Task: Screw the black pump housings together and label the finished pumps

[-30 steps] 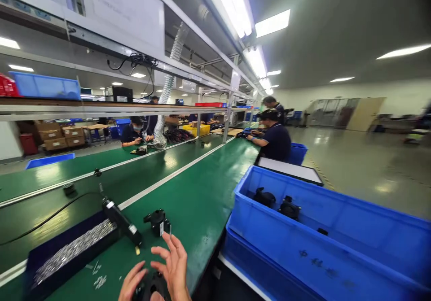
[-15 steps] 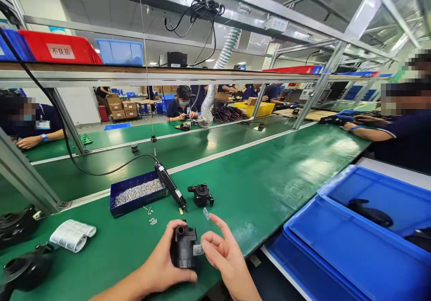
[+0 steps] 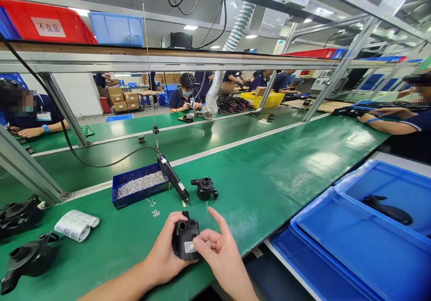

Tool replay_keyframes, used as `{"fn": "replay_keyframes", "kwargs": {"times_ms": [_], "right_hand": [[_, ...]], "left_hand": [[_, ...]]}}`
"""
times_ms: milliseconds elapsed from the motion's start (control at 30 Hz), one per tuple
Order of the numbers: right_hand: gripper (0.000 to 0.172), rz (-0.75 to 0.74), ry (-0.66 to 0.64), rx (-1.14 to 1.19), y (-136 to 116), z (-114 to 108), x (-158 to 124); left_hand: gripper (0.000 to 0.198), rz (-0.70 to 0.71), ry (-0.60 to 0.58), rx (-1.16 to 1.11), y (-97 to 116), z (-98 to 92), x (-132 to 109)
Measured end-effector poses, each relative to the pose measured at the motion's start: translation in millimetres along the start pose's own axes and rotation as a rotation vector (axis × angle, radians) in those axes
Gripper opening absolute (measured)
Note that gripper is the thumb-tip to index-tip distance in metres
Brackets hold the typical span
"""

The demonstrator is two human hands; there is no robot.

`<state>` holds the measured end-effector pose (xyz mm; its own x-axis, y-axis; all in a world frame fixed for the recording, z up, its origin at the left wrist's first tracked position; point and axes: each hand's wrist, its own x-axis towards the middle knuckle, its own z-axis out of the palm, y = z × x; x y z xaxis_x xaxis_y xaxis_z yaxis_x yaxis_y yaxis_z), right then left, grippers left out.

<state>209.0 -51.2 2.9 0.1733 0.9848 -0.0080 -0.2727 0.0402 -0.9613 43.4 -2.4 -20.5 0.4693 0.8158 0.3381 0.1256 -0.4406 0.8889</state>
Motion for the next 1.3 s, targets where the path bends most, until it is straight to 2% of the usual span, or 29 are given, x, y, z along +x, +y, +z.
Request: {"fn": "replay_keyframes", "kwargs": {"times_ms": [200,367,533,667,767,900,1033,1167,1233,1300], "right_hand": [[0.110,0.027,-0.064,-0.089,1,-8,4],[0.105,-0.029,-0.038,-0.140,5,-7,4],[0.094,-0.122,0.012,-0.272,9,-3,-3],[0.082,-0.276,0.127,-0.458,14,2,-9],[0.079,-0.357,0.174,-0.529,20,3,-10],[0.083,-0.339,0.125,-0.507,27,-1,-6],[0.087,-0.414,0.139,-0.630,25,-12,2],[0.089,-0.296,-0.010,-0.538,20,-18,1],[0.103,-0.234,-0.032,-0.551,24,-13,-4],[0.118,-0.199,0.027,-0.672,30,-5,-9]], "left_hand": [[0.073,-0.011,0.006,0.007,0,0.5,1],[0.073,-0.012,0.009,0.017,0,0.1,1],[0.067,0.009,0.007,0.046,2,-1.3,0],[0.063,0.027,0.014,0.068,3,-2.1,1],[0.060,0.021,0.020,0.075,5,-2.0,2],[0.060,0.009,0.037,0.073,9,-1.0,4],[0.063,-0.010,0.063,0.060,9,-0.9,5],[0.065,0.072,0.086,0.115,-3,1.6,0],[0.059,0.156,0.110,0.158,-15,5.2,-6],[0.044,0.225,0.152,0.216,-29,8.9,-12]]}}
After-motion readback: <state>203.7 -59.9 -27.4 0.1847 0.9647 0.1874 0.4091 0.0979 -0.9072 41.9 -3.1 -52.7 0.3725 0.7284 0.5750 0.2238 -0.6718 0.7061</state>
